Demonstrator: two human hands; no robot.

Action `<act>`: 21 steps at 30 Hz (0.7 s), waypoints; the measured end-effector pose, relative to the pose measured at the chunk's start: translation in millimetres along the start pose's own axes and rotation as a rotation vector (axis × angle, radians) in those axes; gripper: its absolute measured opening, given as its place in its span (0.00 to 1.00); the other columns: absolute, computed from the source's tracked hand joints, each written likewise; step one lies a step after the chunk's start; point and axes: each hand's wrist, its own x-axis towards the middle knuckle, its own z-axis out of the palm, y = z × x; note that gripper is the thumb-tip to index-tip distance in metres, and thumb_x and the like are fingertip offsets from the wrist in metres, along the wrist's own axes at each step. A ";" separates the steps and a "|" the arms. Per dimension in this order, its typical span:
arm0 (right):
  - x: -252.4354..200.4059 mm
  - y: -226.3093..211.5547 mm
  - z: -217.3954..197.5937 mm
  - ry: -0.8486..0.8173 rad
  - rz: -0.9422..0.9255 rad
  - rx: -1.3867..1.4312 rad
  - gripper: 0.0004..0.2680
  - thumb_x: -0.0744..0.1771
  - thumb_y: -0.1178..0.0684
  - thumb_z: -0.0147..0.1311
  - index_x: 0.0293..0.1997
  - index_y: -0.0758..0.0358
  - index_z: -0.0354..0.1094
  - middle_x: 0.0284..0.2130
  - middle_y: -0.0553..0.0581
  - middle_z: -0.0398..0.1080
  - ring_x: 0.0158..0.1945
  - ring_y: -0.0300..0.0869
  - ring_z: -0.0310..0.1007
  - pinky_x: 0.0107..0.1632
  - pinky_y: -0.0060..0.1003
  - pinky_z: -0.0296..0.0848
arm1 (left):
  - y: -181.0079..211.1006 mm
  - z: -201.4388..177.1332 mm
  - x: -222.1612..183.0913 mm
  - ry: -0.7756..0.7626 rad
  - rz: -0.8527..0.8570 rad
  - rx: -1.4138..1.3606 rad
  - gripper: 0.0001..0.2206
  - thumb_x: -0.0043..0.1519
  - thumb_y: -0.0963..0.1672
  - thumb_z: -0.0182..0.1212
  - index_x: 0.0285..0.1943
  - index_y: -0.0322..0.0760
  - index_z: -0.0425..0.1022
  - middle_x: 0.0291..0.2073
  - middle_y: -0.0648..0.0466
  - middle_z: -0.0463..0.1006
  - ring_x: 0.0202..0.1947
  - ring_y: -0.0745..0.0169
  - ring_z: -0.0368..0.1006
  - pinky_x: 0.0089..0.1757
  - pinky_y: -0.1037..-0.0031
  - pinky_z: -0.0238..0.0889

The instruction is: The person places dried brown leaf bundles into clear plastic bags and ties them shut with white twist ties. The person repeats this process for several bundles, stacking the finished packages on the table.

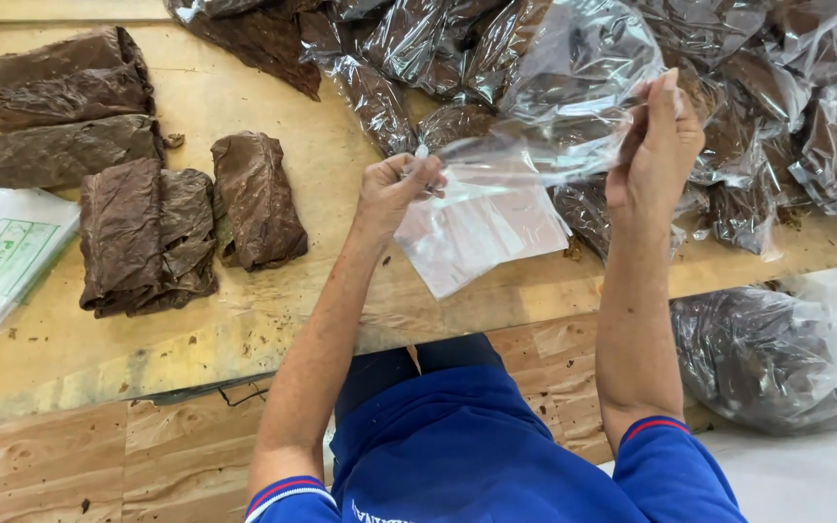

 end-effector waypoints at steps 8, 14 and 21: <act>-11.6 12.3 33.6 -0.166 0.339 0.059 0.06 0.71 0.52 0.55 0.45 0.64 0.69 0.36 0.62 0.78 0.34 0.46 0.82 0.34 0.34 0.83 | 25.0 -12.1 -0.8 0.306 0.169 -0.107 0.09 0.63 0.45 0.66 0.41 0.32 0.81 0.28 0.50 0.82 0.23 0.67 0.74 0.30 0.81 0.69; -27.2 48.2 12.3 -0.329 0.184 -0.239 0.15 0.68 0.54 0.59 0.61 0.60 0.62 0.45 0.57 0.78 0.41 0.44 0.83 0.40 0.33 0.84 | 18.3 -17.4 4.4 0.510 0.229 -0.009 0.12 0.58 0.47 0.75 0.33 0.35 0.79 0.20 0.54 0.77 0.17 0.72 0.72 0.22 0.83 0.69; -82.6 60.2 20.6 -0.647 -0.349 -0.510 0.14 0.64 0.63 0.70 0.54 0.67 0.75 0.45 0.58 0.74 0.46 0.42 0.78 0.49 0.35 0.79 | 53.3 19.0 -24.7 0.278 0.210 0.290 0.13 0.57 0.47 0.77 0.28 0.41 0.75 0.15 0.56 0.74 0.15 0.77 0.67 0.19 0.86 0.62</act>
